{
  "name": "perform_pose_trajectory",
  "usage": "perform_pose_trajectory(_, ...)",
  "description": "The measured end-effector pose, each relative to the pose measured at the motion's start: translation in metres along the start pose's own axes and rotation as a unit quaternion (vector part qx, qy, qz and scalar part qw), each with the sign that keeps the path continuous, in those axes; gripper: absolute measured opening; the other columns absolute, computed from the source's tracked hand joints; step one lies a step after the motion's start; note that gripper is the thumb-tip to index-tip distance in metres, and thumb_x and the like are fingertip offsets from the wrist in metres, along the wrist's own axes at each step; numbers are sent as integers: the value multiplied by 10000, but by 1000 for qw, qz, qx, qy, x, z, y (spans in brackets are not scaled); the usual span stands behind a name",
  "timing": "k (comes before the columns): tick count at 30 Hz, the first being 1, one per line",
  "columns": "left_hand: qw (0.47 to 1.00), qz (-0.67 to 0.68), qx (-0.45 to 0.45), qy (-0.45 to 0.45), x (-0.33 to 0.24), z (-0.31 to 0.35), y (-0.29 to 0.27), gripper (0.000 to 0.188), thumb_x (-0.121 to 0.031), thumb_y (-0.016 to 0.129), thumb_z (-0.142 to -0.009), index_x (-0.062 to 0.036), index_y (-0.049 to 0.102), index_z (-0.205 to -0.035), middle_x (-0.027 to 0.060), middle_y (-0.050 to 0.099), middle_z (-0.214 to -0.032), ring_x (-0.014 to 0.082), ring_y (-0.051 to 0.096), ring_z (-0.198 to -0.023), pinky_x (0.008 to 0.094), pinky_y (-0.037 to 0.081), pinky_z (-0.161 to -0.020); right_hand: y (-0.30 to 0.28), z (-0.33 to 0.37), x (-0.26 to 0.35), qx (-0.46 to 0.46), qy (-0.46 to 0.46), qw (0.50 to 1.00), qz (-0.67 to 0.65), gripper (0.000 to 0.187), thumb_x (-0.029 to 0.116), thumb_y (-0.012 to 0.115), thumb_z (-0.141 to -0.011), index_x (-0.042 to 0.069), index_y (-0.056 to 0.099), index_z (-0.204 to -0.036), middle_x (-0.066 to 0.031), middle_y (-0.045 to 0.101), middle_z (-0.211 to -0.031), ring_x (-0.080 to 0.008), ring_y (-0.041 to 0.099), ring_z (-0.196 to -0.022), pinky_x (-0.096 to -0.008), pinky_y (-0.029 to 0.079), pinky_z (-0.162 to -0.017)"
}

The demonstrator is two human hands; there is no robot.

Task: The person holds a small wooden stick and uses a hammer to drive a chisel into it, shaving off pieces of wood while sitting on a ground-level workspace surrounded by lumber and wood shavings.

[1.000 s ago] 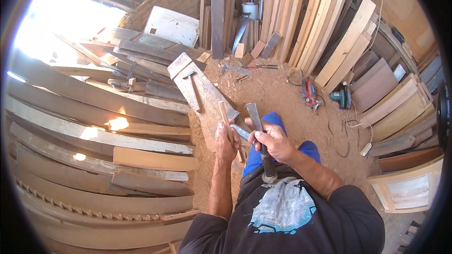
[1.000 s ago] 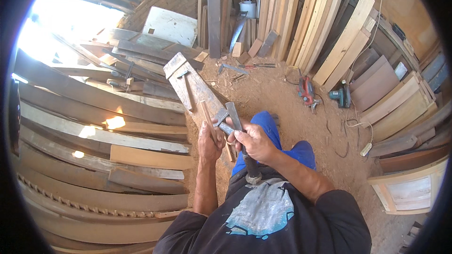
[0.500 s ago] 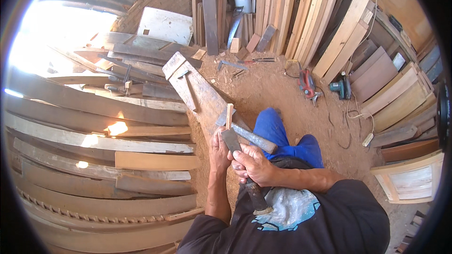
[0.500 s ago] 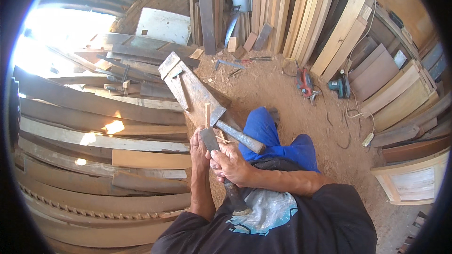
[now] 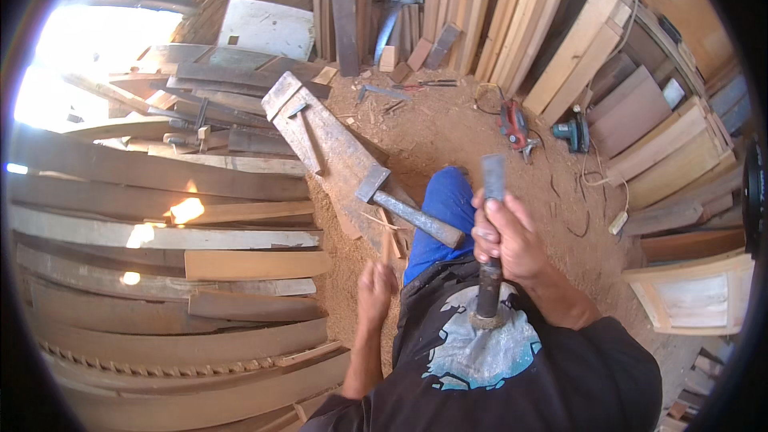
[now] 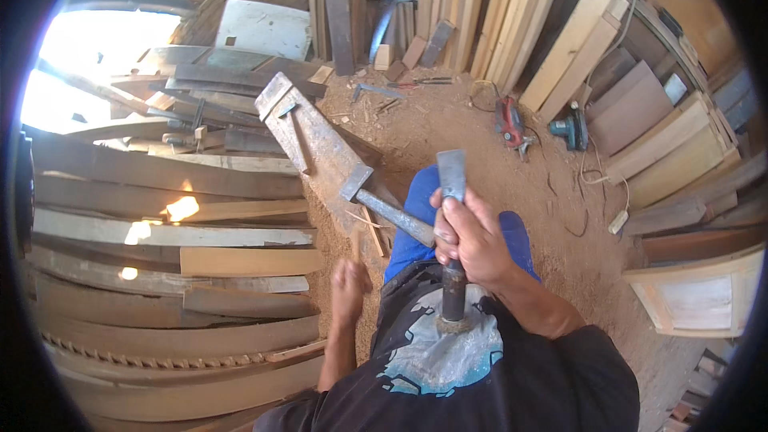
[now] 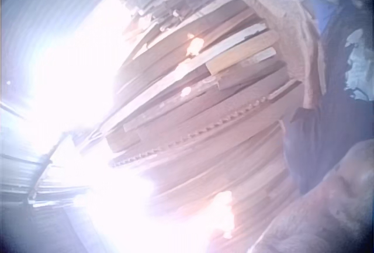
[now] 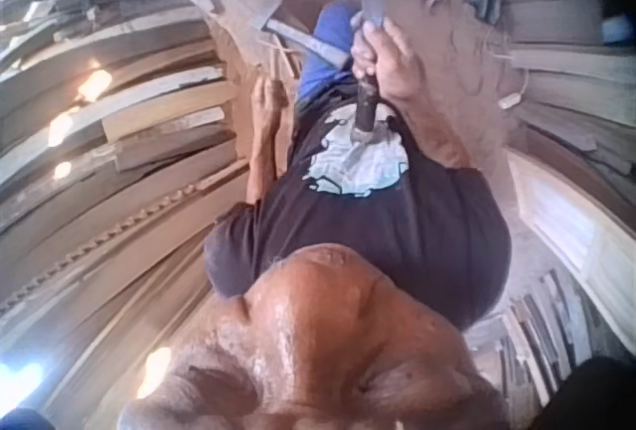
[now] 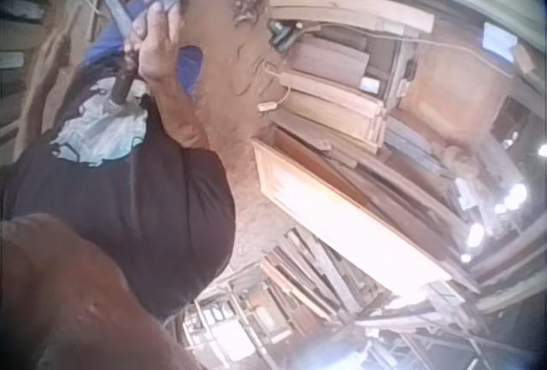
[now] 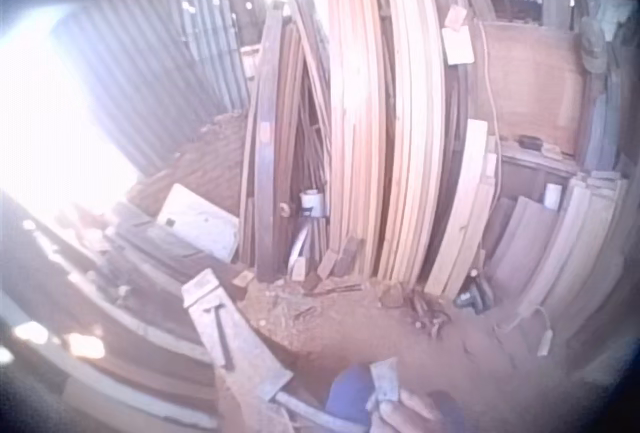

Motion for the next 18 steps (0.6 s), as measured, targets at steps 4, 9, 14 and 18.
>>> perform_pose_trajectory(4,991,90,77,65,-101,-56,28,408,-285,285,-1057,-21,527,-863,61,554,-661,122,547,-616,263,453,-593,23,-41,-43,25,25,999,-6,189,249,480,-996,66,520,-1024,-37,563,-762,-98,512,-547,-283,481,-527)
perform_pose_trajectory(9,976,-25,43,210,-116,-81,27,393,-315,311,-1053,-21,567,-1015,64,603,-821,147,582,-745,288,463,-668,81,-28,-69,134,162,975,-77,165,249,484,-1000,85,503,-1004,27,438,-704,-55,402,-516,-262,431,-515)
perform_pose_trajectory(14,987,-60,-5,149,-76,-58,21,386,-301,340,-1044,-7,587,-1077,129,599,-932,243,583,-839,376,467,-738,70,-6,-84,141,155,977,-34,203,298,470,-1009,96,486,-992,46,373,-684,-47,377,-522,-255,415,-514)
perform_pose_trajectory(18,822,-417,-17,388,-79,10,33,366,-309,367,-1035,-10,566,-964,133,615,-873,213,586,-788,361,464,-671,60,6,-37,99,38,993,-49,212,296,472,-1008,85,482,-992,31,366,-657,-52,364,-505,-248,400,-492)
Point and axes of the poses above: each hand's wrist, its own z-axis away from the middle knuckle, its own y-axis out of the palm, x = y × z, the point moved 5 cm from there along -z, towards the middle knuckle
